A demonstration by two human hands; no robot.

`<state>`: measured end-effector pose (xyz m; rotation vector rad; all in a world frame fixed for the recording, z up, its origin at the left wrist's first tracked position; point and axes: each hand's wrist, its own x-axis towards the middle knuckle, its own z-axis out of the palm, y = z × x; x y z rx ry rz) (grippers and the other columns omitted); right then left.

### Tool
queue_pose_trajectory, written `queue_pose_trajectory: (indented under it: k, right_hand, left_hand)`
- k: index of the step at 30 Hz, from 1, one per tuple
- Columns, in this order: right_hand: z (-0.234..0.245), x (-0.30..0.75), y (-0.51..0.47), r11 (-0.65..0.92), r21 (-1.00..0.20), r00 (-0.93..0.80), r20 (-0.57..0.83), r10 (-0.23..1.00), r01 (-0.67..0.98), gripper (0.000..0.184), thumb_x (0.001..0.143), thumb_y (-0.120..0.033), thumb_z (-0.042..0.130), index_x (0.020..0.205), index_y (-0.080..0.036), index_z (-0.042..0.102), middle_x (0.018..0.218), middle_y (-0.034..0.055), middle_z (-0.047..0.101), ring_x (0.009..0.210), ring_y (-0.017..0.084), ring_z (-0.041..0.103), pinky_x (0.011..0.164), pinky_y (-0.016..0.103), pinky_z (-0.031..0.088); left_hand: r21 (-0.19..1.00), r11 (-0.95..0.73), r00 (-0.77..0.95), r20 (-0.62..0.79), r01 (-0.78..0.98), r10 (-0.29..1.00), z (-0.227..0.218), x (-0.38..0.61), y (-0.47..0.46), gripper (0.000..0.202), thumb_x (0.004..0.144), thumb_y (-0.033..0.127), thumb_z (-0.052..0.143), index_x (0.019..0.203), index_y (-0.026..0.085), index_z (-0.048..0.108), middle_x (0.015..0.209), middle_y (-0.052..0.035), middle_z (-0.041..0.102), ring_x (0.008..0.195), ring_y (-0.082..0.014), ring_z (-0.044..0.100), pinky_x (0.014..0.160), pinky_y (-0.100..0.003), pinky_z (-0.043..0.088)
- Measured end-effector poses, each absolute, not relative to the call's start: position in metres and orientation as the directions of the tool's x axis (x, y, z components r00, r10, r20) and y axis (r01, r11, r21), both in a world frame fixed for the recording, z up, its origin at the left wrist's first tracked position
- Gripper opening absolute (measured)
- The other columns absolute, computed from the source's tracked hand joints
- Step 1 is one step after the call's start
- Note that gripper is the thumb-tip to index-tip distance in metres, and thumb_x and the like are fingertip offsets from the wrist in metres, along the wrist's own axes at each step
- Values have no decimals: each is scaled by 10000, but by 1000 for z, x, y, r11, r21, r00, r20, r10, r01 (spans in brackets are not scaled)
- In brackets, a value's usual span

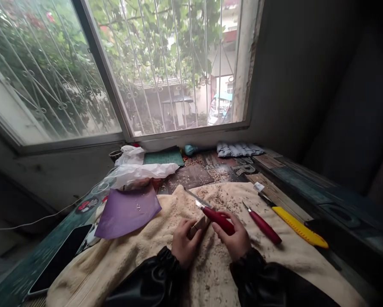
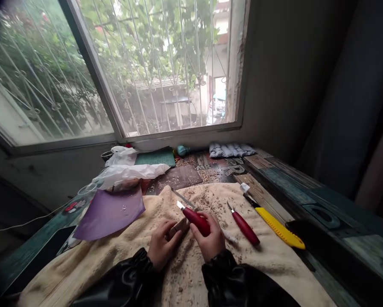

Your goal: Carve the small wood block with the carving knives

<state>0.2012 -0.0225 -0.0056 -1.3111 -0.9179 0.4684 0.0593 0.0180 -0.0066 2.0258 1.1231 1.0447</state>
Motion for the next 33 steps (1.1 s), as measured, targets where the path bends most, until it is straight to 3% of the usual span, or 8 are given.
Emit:
queue_pose_trajectory:
  k: [5,8,11,16,20,25,33]
  right_hand:
    - [2,216,-19,235,-972,623,175,762,-15,444,574,-401,676,924,-166,534,766,20,575,441,84,509,401,232,438]
    - [-1,223,-14,256,-953,642,97,761,-159,439,552,-360,707,896,-157,526,647,-24,551,415,75,491,390,217,414]
    - [-5,227,-10,301,-932,723,65,688,-203,386,531,-341,726,800,-142,534,522,-64,492,380,52,434,355,183,355]
    - [0,226,-14,363,-927,691,201,695,-96,323,642,-372,643,823,-147,499,512,-52,511,365,73,458,338,194,362]
    - [7,217,-20,420,-907,645,333,688,20,290,682,-358,605,859,-169,474,760,18,579,399,55,479,356,194,399]
    - [4,210,-24,425,-900,609,390,691,95,261,702,-346,576,883,-185,480,887,62,550,557,84,523,411,189,436]
    - [4,209,-28,411,-874,575,481,661,259,237,709,-340,556,887,-202,479,890,68,547,795,170,562,570,277,512]
  left_hand:
    - [680,-550,395,391,485,832,-4,57,20,168,746,263,526,879,181,588,807,-40,558,744,-145,531,679,-283,443]
    - [655,-563,403,399,504,824,-4,57,20,162,746,256,527,874,181,592,789,-32,562,740,-141,534,670,-270,441]
    - [673,-557,394,400,486,827,-4,57,19,151,758,249,518,865,177,596,804,-30,563,718,-125,533,653,-249,441]
    - [734,-537,358,410,416,839,-2,58,17,159,797,243,479,882,160,584,860,-45,544,686,-99,518,611,-219,445]
    - [736,-557,379,424,385,822,-1,59,17,147,795,240,488,867,165,592,847,-49,546,701,-105,517,603,-221,448]
    - [744,-559,390,424,365,818,-1,59,16,151,796,254,487,861,169,593,842,-50,539,719,-108,519,602,-215,455]
    - [743,-559,415,407,368,814,-4,60,16,161,793,267,490,873,173,593,848,-41,550,617,-75,500,559,-197,463]
